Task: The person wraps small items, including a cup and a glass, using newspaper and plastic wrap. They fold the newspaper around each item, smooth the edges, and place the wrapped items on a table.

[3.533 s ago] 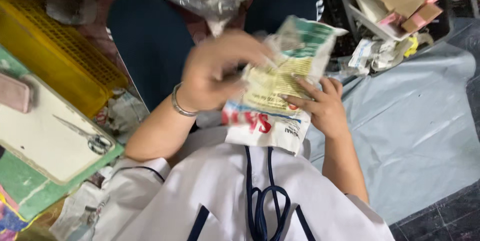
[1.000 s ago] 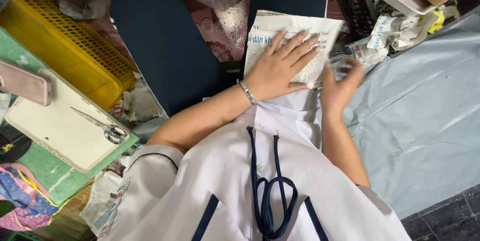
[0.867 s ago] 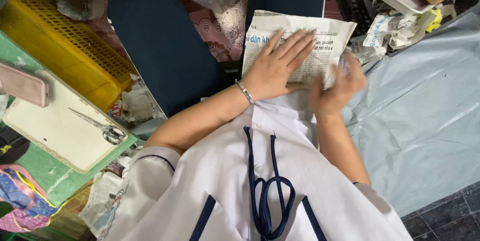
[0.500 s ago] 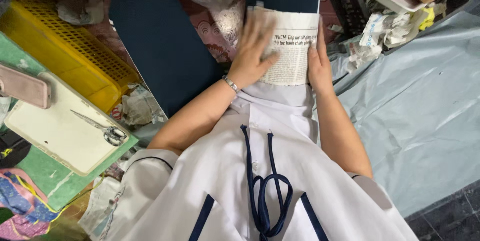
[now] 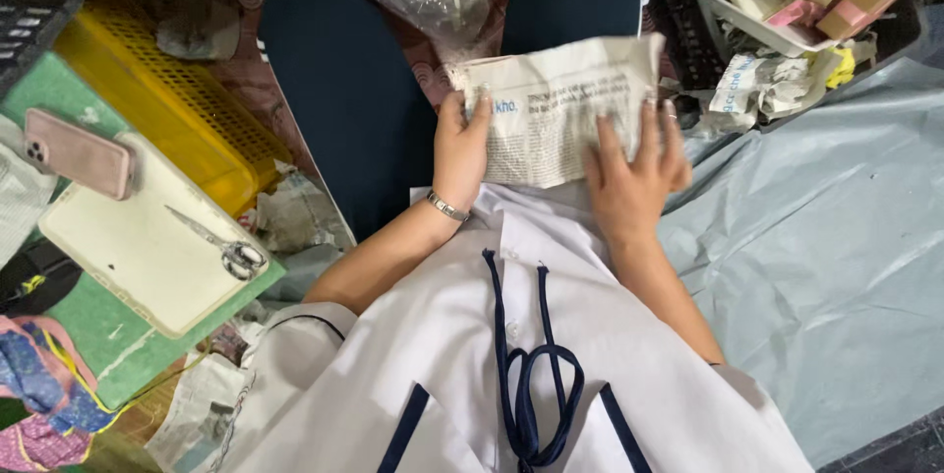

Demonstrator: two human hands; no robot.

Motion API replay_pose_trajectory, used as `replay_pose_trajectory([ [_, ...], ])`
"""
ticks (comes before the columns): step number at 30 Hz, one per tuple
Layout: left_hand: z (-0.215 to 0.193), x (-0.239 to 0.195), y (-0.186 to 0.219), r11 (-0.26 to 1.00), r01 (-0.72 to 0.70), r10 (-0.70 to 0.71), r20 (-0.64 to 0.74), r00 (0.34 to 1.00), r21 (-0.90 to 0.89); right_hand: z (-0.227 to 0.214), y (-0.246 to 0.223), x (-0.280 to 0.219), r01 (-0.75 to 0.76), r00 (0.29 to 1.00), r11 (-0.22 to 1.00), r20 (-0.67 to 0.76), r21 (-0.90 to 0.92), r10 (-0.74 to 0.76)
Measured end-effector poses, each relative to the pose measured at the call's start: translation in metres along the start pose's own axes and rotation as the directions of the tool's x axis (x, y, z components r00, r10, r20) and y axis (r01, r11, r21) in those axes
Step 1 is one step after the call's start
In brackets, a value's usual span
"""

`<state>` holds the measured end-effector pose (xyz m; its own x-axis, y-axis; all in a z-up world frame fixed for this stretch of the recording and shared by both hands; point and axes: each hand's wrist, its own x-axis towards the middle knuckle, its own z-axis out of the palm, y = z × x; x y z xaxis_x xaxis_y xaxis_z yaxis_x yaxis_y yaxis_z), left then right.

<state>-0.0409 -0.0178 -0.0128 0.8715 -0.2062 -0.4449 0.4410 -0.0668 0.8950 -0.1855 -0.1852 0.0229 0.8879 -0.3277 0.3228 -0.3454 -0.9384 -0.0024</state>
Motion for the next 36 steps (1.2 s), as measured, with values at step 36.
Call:
replay_pose_trajectory([
  [36,-0.008,0.036,0.026,0.929,-0.324,0.203,0.485,0.851,0.180,0.042,0.044,0.067,-0.400,0.906,0.475,0.418,0.784,0.073],
])
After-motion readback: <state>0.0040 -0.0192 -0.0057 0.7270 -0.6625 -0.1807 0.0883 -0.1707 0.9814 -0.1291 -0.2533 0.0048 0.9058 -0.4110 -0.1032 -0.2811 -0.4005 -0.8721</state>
